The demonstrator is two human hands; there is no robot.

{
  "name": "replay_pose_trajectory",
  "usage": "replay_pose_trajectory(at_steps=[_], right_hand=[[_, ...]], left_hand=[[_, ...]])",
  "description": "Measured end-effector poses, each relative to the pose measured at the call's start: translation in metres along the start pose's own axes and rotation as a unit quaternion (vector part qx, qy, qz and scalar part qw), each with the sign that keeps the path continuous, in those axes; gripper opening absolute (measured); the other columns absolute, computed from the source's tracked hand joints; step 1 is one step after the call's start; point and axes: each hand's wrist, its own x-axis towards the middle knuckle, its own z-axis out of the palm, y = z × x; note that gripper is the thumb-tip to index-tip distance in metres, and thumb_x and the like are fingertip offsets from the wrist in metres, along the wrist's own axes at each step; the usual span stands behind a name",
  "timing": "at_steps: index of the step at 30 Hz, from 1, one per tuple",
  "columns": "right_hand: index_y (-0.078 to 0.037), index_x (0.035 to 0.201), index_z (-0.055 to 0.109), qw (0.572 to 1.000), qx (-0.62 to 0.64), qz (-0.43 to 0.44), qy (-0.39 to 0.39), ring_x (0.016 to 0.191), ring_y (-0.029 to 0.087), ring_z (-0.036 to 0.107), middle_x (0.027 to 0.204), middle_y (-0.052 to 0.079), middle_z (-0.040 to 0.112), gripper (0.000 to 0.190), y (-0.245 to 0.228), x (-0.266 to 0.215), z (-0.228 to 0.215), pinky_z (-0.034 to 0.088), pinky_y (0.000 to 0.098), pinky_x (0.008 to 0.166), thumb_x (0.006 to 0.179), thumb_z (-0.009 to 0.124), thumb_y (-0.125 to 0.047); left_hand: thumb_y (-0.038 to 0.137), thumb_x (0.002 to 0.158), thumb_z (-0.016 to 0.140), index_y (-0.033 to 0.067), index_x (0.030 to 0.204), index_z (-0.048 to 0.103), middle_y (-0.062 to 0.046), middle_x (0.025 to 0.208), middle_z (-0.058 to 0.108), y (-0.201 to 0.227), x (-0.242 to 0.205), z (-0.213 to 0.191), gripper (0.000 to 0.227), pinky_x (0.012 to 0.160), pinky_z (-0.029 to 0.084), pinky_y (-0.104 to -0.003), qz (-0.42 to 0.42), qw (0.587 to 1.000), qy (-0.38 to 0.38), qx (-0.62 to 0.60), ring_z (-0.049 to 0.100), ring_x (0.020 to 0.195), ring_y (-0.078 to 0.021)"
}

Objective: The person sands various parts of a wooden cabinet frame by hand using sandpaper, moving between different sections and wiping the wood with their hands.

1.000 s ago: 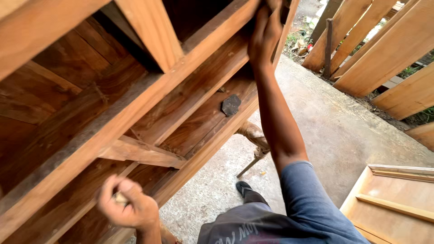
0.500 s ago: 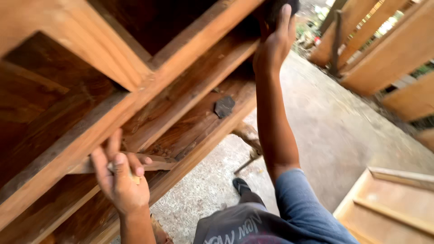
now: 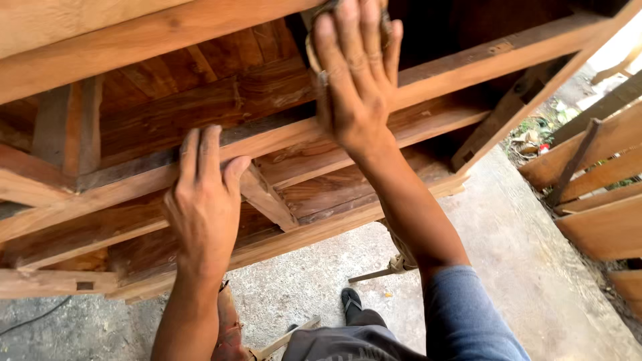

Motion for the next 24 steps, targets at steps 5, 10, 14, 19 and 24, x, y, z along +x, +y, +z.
replay_pose_trajectory(at_steps=[5,10,14,19,24], right_hand=[[0.006,0.145,0.056,0.999,-0.001,0.017,0.034,0.150,0.045,0.038,0.154,0.028,0.047,0.040,-0.024,-0.022,-0.004,0.018,0.0589,0.128,0.108,0.050,-0.010],[0.008,0.150,0.050,0.998,-0.020,0.059,-0.020,0.152,0.049,0.034,0.157,0.030,0.044,0.040,-0.008,0.007,-0.007,0.020,0.0611,0.130,0.115,0.052,-0.011],[0.007,0.152,0.048,0.998,-0.035,0.052,0.013,0.155,0.044,0.032,0.160,0.026,0.041,0.043,-0.024,-0.018,-0.010,0.021,0.0586,0.129,0.112,0.048,-0.009],[0.006,0.156,0.043,1.000,-0.010,0.021,0.012,0.156,0.048,0.028,0.162,0.031,0.037,0.043,0.001,-0.006,-0.004,0.016,0.0597,0.128,0.117,0.051,-0.009],[0.009,0.148,0.058,0.986,0.008,-0.167,-0.006,0.153,0.047,0.038,0.157,0.030,0.051,0.039,0.006,0.043,-0.025,0.023,0.0631,0.126,0.112,0.056,-0.006]], left_hand=[[0.038,0.098,0.073,0.0034,0.134,0.064,-0.026,0.134,0.066,-0.009,-0.002,0.015,0.051,0.068,0.064,-0.043,-0.001,0.998,0.052,-0.019,0.075,0.095,-0.0388],[0.041,0.104,0.070,0.0073,0.138,0.062,-0.022,0.135,0.067,-0.023,-0.010,0.026,0.049,0.070,0.065,-0.039,0.053,0.994,0.092,0.011,0.077,0.098,-0.0351],[0.040,0.104,0.070,0.0051,0.141,0.064,-0.025,0.132,0.067,-0.031,-0.009,0.037,0.051,0.045,0.057,-0.028,0.029,0.998,0.047,-0.012,0.075,0.069,-0.0257],[0.030,0.100,0.070,-0.0031,0.133,0.065,-0.031,0.131,0.064,-0.026,-0.006,0.047,0.046,0.026,0.045,-0.023,0.006,0.998,0.042,-0.056,0.061,0.041,-0.0144],[0.023,0.107,0.074,0.0067,0.148,0.054,-0.022,0.152,0.053,-0.089,-0.047,0.011,0.049,0.068,0.063,-0.024,0.067,0.966,0.193,-0.159,0.075,0.090,-0.0213]])
